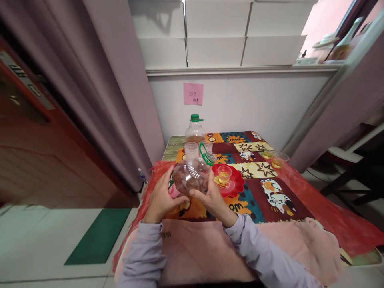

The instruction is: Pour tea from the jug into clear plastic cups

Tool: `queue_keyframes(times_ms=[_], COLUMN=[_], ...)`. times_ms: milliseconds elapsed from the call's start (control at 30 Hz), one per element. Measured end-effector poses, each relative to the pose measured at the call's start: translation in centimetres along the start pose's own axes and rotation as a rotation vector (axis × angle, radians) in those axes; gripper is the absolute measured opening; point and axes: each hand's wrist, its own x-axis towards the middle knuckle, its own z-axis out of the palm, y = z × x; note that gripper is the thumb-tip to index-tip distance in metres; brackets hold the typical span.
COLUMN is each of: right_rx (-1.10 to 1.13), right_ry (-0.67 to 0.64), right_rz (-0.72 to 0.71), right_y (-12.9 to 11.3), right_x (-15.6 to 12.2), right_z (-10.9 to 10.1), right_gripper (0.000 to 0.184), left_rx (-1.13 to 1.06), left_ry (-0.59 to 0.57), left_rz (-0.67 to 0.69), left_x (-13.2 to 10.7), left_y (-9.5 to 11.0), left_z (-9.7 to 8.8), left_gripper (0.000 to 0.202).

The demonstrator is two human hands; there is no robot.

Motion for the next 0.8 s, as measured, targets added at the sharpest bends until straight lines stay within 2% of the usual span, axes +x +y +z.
queue_keyframes(times_ms=[133, 233, 333, 433, 500, 567, 667, 800], right_rx=[0.025, 0.005, -0.175, -0.571, -0.824, -0.989, -1.173, -1.353], right_ry=[-0.072, -0.033, 0.133, 0.263, 0.294, 0.271, 0.144, -0.045], right_rz=[0.013, 0.072, 0.098, 0.015, -0.026, -0.017, 0.055, 0.206], right_y=[0.1, 0.7, 1.2, 1.3, 1.2, 1.0, 0.5, -0.4], right_x=[-0.3, -0.7, -0.5, 0.8, 1.9, 2.9, 4.0, 5.0], right_z=[-0.5, -2.7, -7.2, -12.8, -16.1, -18.2, -18.9, -17.3], right_gripper=[0.127, 0.126, 0.104, 0.081, 0.071, 0.063, 0.062, 0.077], left_rx=[-0.051, -0.044, -0.038, -0.076, -0.116, -0.142, -0.137, -0.078], left_ry=[0.0, 0.018, 0.049, 0.081, 0.101, 0.113, 0.109, 0.093], left_rz=[0.006, 0.005, -0.01, -0.029, -0.048, -0.064, -0.067, -0.043], left_x=[0.0, -0.2, -0.5, -0.9, -1.1, -1.3, -1.3, -1.1], left_y=[0.0, -0.3, -0.7, -1.1, -1.4, -1.5, -1.4, -1.0], left_z=[-0.2, -0.1, 0.1, 0.1, 0.1, 0.1, 0.1, 0.0], left_gripper=[0.127, 0.126, 0.125, 0.126, 0.127, 0.126, 0.124, 0.125])
